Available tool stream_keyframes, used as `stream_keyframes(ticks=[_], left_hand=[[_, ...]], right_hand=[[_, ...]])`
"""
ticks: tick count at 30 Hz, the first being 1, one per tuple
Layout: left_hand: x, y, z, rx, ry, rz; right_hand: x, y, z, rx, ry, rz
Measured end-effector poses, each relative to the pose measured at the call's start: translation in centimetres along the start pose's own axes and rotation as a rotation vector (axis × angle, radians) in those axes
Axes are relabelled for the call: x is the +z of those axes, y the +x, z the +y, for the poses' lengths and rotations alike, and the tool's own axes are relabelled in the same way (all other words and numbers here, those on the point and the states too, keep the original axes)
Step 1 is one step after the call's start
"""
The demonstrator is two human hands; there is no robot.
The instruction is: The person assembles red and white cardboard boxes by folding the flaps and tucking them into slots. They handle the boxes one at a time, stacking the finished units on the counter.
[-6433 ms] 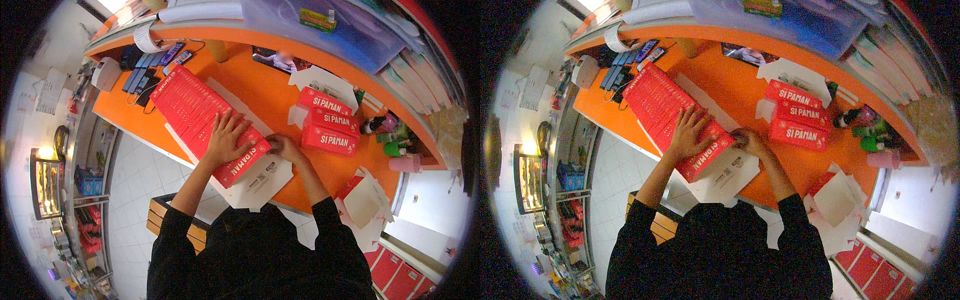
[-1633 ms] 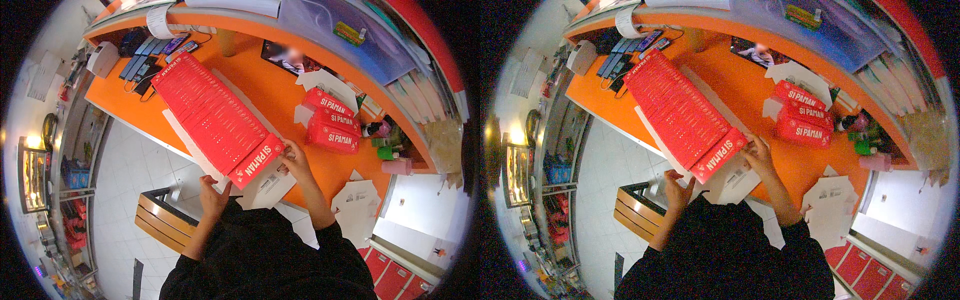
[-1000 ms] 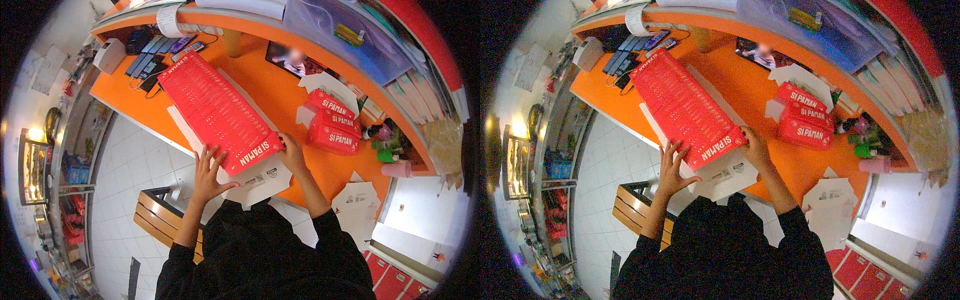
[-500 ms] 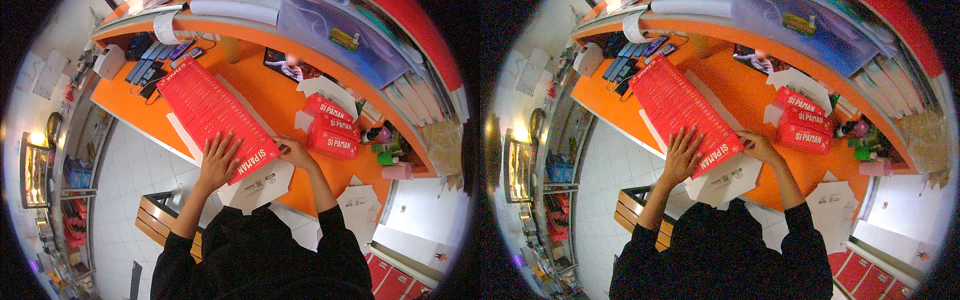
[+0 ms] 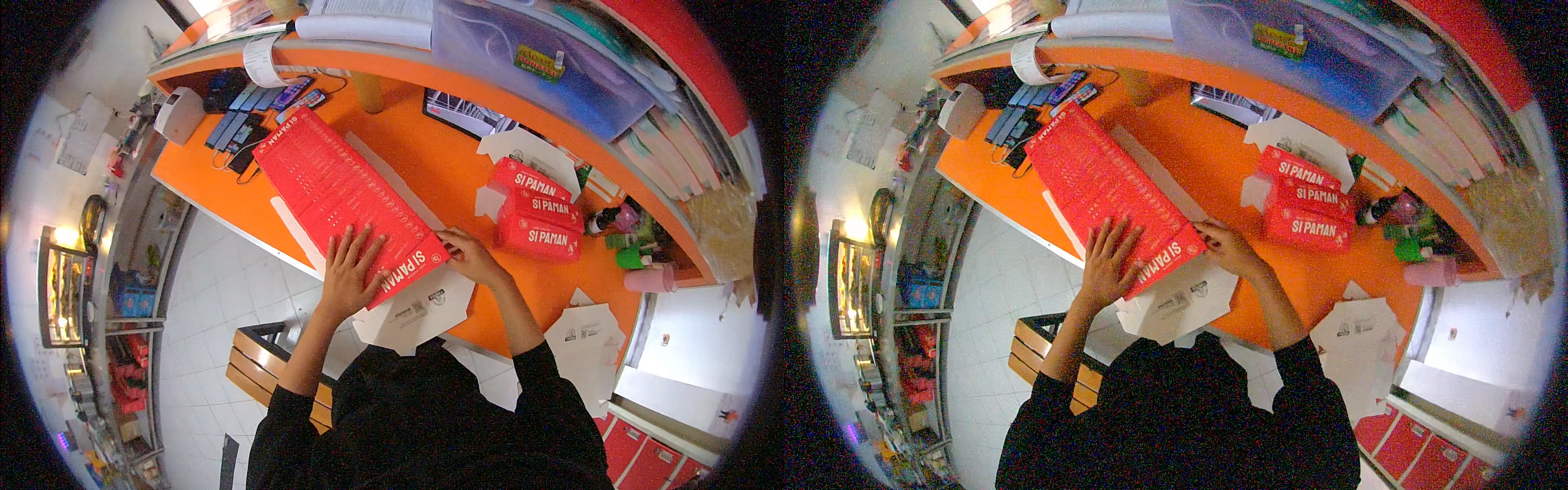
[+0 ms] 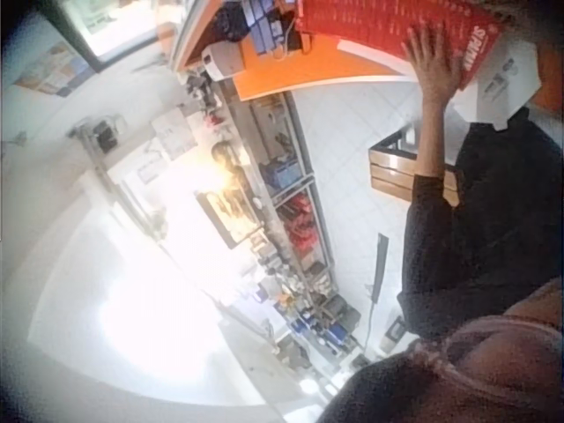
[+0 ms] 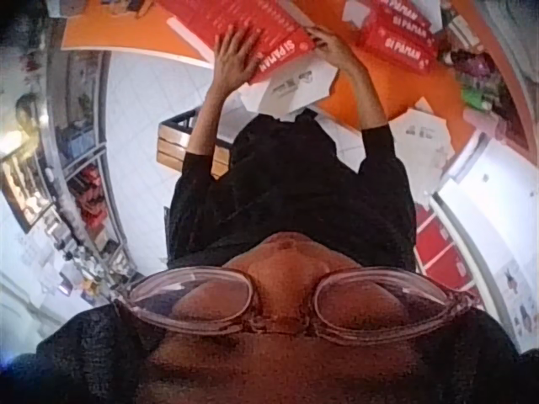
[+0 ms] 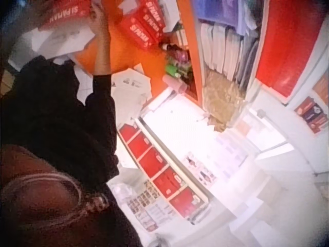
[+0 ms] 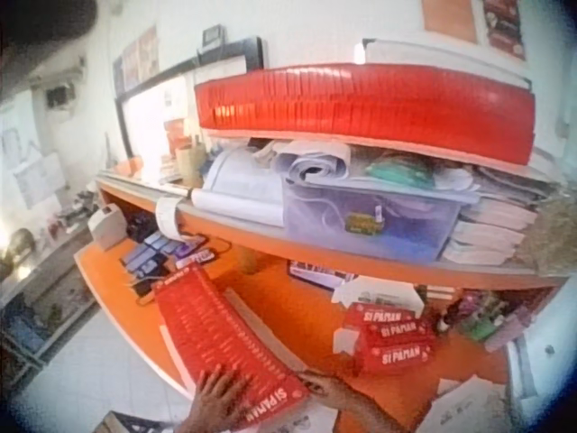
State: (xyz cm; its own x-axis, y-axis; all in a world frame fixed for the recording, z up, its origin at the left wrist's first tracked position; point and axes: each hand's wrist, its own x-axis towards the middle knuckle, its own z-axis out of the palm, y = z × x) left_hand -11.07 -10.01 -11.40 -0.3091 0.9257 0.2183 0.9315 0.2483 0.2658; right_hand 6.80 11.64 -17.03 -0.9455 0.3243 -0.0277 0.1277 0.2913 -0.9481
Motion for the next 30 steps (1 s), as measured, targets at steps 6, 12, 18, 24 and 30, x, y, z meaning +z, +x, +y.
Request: stream_keyframes(ticks=[6, 12, 18, 24, 30], left_hand=[[-0.7, 1.1, 0.8, 0.023, 0.02, -0.013], [2.2, 3.3, 1.3, 0.183, 0.195, 0.014], [4.3, 5.7, 1.0, 0.467, 0.417, 0.106], [4.3, 6.5, 1.0, 0.569, 0.501, 0.115], [4.3, 6.6, 1.3, 0.497, 0.439, 0.118]], right_hand=[[0.1, -0.3, -0.6, -0.022, 0.097, 0.048], [-0.4, -0.3, 0.1, -0.058, 0.114, -0.002], [-1.0, -0.2, -0.4, -0.027, 0.024, -0.037], [-0.6, -0.2, 0.6, 0.0, 0.133, -0.038], [-0.4, -0.2, 0.9, 0.03, 0.184, -0.069]])
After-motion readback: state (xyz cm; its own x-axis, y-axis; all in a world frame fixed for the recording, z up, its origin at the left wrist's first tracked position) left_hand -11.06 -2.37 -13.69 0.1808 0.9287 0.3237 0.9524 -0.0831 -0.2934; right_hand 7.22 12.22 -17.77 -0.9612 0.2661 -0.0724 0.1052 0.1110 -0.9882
